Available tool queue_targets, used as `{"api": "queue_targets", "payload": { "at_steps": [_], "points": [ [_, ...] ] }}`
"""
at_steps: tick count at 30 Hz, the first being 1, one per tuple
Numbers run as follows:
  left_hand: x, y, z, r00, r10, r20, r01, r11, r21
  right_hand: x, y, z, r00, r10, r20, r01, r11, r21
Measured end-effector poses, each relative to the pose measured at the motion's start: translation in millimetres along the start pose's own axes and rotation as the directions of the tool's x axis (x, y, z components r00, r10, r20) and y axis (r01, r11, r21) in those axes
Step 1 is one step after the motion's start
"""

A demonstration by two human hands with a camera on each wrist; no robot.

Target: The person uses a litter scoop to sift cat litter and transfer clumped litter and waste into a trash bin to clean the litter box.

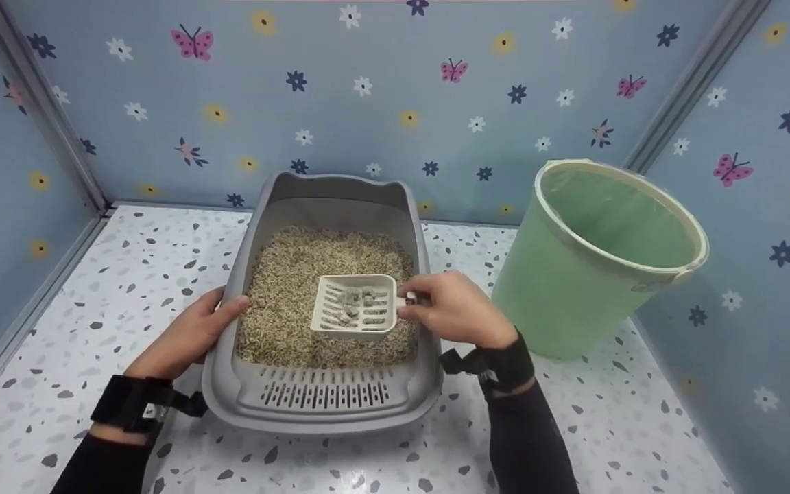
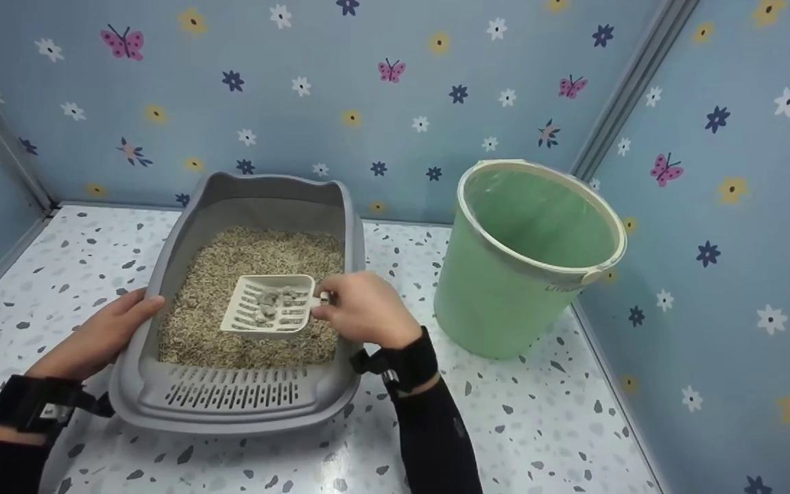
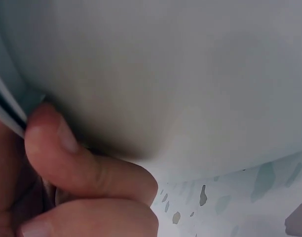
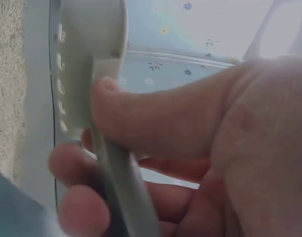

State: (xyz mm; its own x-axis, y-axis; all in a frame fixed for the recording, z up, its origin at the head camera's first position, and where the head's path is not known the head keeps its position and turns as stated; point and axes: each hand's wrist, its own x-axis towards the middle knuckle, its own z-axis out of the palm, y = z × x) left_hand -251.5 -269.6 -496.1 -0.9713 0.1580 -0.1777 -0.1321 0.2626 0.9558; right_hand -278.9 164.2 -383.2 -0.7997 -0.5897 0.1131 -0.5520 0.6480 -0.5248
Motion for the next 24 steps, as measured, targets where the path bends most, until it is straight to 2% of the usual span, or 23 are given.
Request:
{"api": "queue_targets", "payload": {
  "at_steps": [5, 11, 17, 24],
  "points": [
    [1.0, 0.1, 2.9, 1.000, 0.009, 0.014, -0.009, 1.000, -0.017, -10, 5, -10, 0.997, 0.082, 0.002, -0.082, 0.996, -0.019],
    [-1.9, -0.4, 0.6, 1.000, 0.013, 0.011, -0.013, 1.000, -0.029, 4, -3, 4, 0.998, 0.004, 0.055, -0.004, 1.000, 0.007],
    [-0.2, -0.9, 0.7, 1.000, 0.013, 0.007, -0.013, 1.000, -0.019, -4, 4, -3, 0.998, 0.059, -0.013, -0.059, 0.998, -0.009],
    [-0.8, -2.8, 0.0, 1.000, 0.004, 0.004, -0.004, 1.000, -0.019, -3, 5, -3, 0.999, 0.051, -0.014, -0.051, 0.999, -0.003]
  ]
}}
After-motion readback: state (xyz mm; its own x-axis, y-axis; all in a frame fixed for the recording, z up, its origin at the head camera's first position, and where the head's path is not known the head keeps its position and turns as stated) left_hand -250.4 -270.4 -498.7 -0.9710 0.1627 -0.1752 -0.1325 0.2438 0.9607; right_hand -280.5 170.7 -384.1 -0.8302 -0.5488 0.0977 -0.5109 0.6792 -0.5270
